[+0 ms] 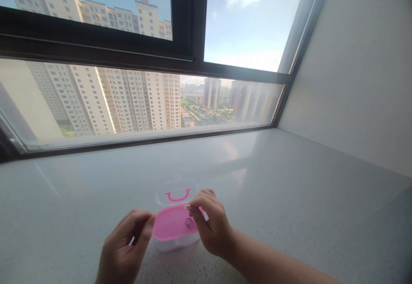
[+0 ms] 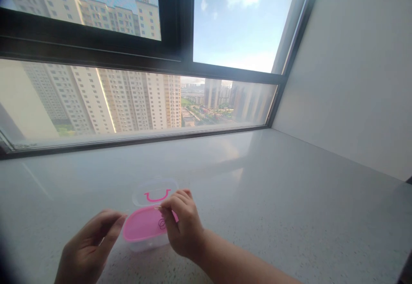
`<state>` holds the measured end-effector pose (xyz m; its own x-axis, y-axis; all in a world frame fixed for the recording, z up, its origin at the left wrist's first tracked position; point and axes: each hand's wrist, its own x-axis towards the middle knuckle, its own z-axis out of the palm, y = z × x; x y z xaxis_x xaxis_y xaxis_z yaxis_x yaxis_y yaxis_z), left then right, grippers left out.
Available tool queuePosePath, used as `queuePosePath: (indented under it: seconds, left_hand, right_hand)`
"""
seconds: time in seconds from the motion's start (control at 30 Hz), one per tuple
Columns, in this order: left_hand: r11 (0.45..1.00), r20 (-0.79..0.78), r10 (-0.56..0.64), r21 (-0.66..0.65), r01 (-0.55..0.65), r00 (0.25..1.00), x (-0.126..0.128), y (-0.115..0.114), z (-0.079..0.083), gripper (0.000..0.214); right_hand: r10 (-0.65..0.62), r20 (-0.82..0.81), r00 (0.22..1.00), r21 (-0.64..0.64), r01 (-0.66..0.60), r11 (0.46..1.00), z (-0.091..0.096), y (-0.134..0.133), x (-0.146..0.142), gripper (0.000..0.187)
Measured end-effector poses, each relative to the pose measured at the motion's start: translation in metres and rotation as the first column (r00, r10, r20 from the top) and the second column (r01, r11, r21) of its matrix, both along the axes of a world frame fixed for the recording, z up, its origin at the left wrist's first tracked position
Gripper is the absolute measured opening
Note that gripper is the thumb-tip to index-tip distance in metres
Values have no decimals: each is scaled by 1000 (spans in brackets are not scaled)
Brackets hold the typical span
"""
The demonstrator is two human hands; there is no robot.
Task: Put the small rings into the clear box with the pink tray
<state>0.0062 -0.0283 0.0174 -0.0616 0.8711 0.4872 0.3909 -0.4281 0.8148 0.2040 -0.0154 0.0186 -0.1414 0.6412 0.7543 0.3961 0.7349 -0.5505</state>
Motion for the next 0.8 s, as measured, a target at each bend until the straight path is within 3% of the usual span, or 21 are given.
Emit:
queuePosePath:
  seconds: [0.6, 0.8]
  left_hand:
    - [999, 36, -5, 32, 4, 999, -1, 3, -4, 11]
    - [999, 96, 45, 13, -46, 994, 2, 1, -4, 12]
  right_hand:
    - [46, -43, 998, -33, -47, 998, -4, 1, 0, 19]
    - [98, -88, 991, -7, -99, 995, -4, 1, 0, 17]
